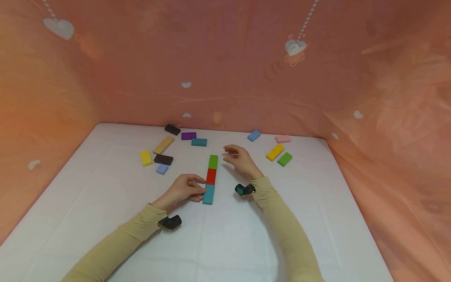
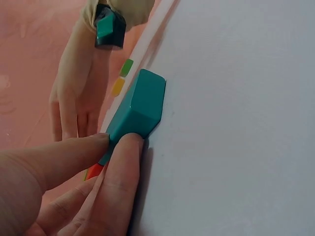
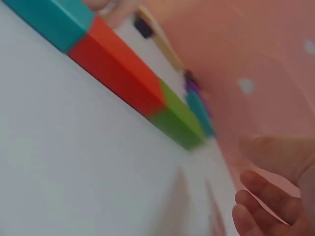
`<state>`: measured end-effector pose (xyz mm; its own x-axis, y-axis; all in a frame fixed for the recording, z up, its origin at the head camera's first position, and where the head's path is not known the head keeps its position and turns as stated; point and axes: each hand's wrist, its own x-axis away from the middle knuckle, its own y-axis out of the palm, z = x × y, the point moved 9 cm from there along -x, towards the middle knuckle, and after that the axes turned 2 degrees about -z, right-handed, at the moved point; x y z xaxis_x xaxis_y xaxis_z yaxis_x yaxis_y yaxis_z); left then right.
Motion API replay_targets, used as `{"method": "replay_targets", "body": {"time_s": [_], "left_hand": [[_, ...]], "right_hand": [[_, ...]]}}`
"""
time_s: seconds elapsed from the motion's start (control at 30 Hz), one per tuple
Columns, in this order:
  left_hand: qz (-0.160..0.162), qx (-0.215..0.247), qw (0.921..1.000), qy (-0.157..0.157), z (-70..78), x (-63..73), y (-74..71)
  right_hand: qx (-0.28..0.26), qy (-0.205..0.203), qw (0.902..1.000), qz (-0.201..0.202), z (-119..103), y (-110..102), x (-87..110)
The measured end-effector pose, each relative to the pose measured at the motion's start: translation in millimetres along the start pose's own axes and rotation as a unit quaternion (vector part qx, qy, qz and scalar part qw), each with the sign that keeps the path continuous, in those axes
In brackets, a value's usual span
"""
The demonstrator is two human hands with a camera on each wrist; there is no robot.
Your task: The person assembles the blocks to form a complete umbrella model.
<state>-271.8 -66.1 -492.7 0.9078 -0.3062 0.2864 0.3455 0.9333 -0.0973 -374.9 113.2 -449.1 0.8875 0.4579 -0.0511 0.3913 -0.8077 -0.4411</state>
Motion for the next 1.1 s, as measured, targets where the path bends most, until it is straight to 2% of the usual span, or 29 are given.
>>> {"method": "replay_targets", "body": {"time_s": [0.3,0.53,0.8,1.1], "left_hand": [[0.002,0.003,1.0,0.003,-1.1,1.0,-0.8],[0.004,-0.002,1.0,0.005,-0.5,1.5,-1.3],[0.003,-0.005,1.0,0.007,-1.2,0.3,-1.1],[-0.001,-0.001,1.0,0.003,-3.9,-2.1,0.1]], "right_hand": [[-0.017,-0.003,0.996,0.088,14,-78,30.1],[0.039,0.033,0.9887,0.14,35,-123,57.3],[0.103,0.056,0.9808,0.156,52,-145,75.8],[0.148,0.091,0.9744,0.142,60,-150,74.0]]}}
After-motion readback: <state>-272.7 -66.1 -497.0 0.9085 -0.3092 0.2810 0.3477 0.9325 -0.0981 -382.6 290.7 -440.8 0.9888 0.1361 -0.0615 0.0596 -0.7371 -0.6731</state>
